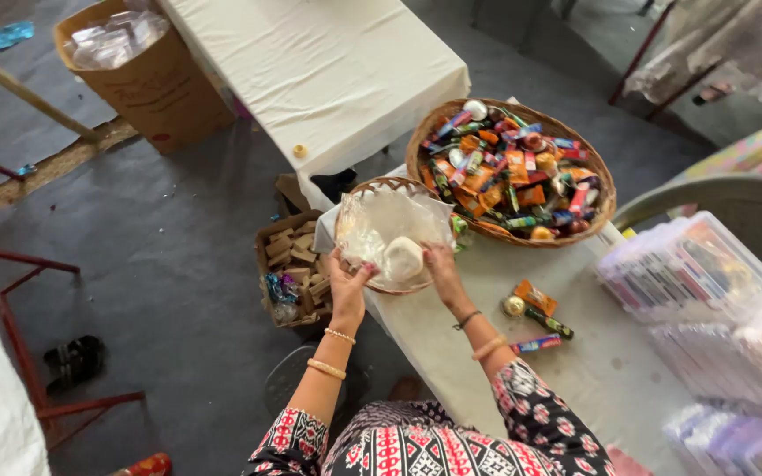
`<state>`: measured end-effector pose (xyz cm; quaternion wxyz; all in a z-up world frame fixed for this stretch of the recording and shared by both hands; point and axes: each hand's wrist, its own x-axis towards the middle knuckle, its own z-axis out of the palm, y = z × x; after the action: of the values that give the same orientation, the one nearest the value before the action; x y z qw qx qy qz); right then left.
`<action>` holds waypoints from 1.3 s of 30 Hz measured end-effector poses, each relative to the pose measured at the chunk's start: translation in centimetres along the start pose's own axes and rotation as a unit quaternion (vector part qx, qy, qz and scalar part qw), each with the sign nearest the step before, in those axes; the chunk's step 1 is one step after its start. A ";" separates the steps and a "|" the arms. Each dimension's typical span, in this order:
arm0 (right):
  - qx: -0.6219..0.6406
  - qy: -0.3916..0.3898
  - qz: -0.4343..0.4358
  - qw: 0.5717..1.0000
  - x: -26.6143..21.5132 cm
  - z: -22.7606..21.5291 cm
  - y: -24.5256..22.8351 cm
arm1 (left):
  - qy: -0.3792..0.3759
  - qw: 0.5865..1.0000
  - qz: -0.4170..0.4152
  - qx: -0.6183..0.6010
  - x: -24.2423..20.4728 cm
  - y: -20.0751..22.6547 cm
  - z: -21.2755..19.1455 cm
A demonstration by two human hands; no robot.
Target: The person wraps small packaged items together in clear plastic film and places the wrapped bundles into small clear plastic containers. They retrieve empty containers from a cardboard box, close filled containers, and stack them with other filled containers on the table.
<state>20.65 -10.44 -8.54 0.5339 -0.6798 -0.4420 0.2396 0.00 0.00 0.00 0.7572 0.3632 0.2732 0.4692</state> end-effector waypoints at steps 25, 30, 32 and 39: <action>0.242 0.481 0.159 0.828 -33.0 -16.0 -10.5 | -0.325 0.870 -0.368 0.045 -14.4 -14.7 16.0; 0.310 0.400 0.227 0.832 -32.9 -14.6 -13.4 | -0.332 0.866 -0.373 0.026 -16.7 -14.5 17.7; 0.301 0.409 0.215 0.834 -32.3 -14.9 -13.7 | -0.340 0.856 -0.388 0.027 -17.5 -14.2 18.1; 0.205 0.503 0.158 0.824 -32.6 -14.5 -11.0 | -0.446 0.807 -0.386 0.020 -18.5 -13.3 16.6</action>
<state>12.34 -45.40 1.64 0.7643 -0.6413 0.0607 0.0303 11.75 -25.61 0.43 0.9067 0.4126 0.0321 -0.0809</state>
